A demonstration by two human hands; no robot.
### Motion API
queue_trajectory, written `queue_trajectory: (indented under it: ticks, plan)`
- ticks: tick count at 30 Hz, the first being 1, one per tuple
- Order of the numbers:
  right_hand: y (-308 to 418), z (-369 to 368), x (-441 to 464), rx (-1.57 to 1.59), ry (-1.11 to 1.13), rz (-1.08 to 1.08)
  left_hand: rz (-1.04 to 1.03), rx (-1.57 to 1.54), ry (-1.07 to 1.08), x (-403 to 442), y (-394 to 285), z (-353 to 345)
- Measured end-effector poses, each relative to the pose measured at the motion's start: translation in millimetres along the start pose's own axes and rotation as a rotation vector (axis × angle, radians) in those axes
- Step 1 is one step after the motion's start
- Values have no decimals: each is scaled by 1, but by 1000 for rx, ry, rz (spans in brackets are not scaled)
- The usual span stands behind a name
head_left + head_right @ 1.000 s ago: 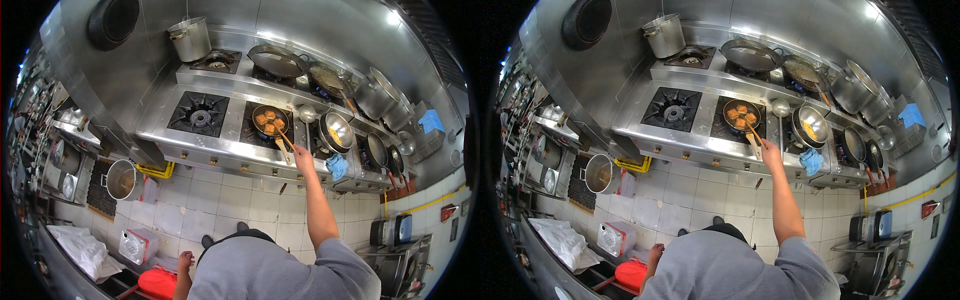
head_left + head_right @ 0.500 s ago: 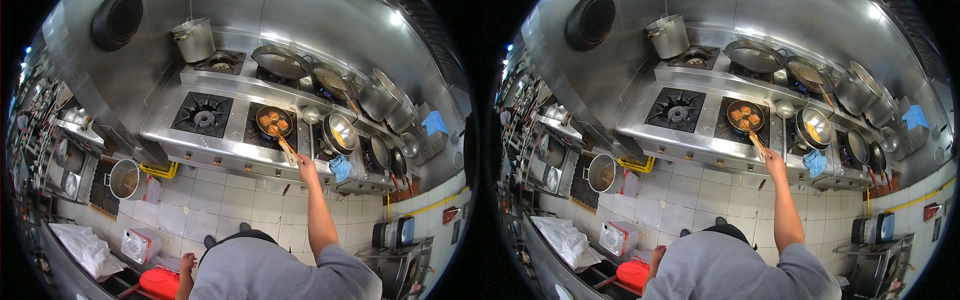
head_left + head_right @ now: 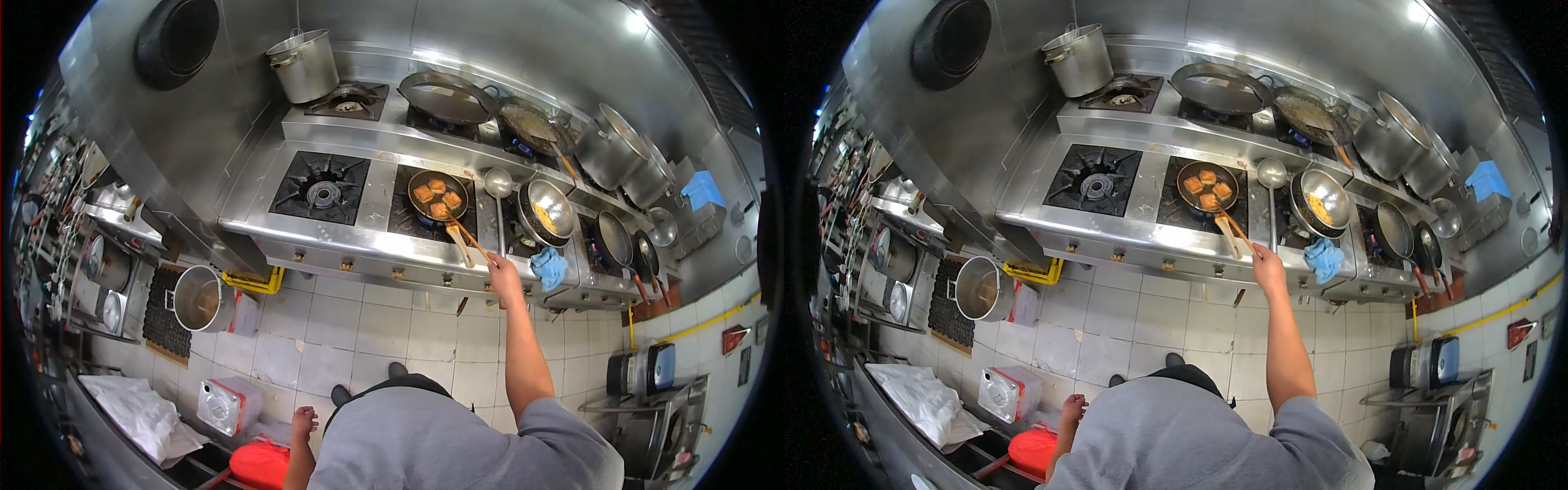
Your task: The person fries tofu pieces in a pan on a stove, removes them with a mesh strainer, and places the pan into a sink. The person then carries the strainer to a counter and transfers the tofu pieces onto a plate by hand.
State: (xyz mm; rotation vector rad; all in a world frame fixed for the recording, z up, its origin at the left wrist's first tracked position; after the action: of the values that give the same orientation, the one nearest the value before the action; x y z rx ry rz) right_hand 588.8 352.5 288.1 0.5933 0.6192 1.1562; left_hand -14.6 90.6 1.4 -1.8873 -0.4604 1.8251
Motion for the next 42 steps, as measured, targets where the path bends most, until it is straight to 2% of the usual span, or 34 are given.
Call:
queue_trajectory:
  ticks: [4, 10, 15, 17, 21, 24, 29, 35, 42]
  plan:
    - [12, 4, -6, 11, -2, 1, -13, 51, 23, 12, 10, 1]
    - [12, -2, -6, 42, 6, 30, 22, 135, 21, -14, -7, -8]
    - [24, -5, -8, 69, 7, 36, 12, 126, 7, -16, -4, -6]
    - [31, -5, -11, 54, 41, -44, 15, 127, 2, -16, -4, -4]
    - [25, -14, -1, 87, 45, 6, -5, 78, 2, -8, 0, -1]
    - [38, -15, 10, -4, 55, -48, -8, 83, 19, -10, -2, -1]
    - [58, -15, 45, -96, -64, 51, -14, 71, 38, 0, 3, 2]
    - [67, -20, 71, -147, -34, -5, -44, 24, 8, -2, 8, 6]
    - [73, -20, 64, -178, -29, -8, 15, 186, -11, -39, -7, -7]
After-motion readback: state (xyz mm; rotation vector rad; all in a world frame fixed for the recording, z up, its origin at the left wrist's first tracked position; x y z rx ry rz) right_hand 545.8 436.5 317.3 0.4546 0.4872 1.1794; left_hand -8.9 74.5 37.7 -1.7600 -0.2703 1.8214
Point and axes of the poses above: each hand's wrist, its own x-axis towards the middle knuckle, its own z-axis out of the back of the hand, y = z × x, the point moved 6 cm from there along x, towards the middle knuckle, and after that the axes turned 14 degrees about y, right-handed, at the moved point
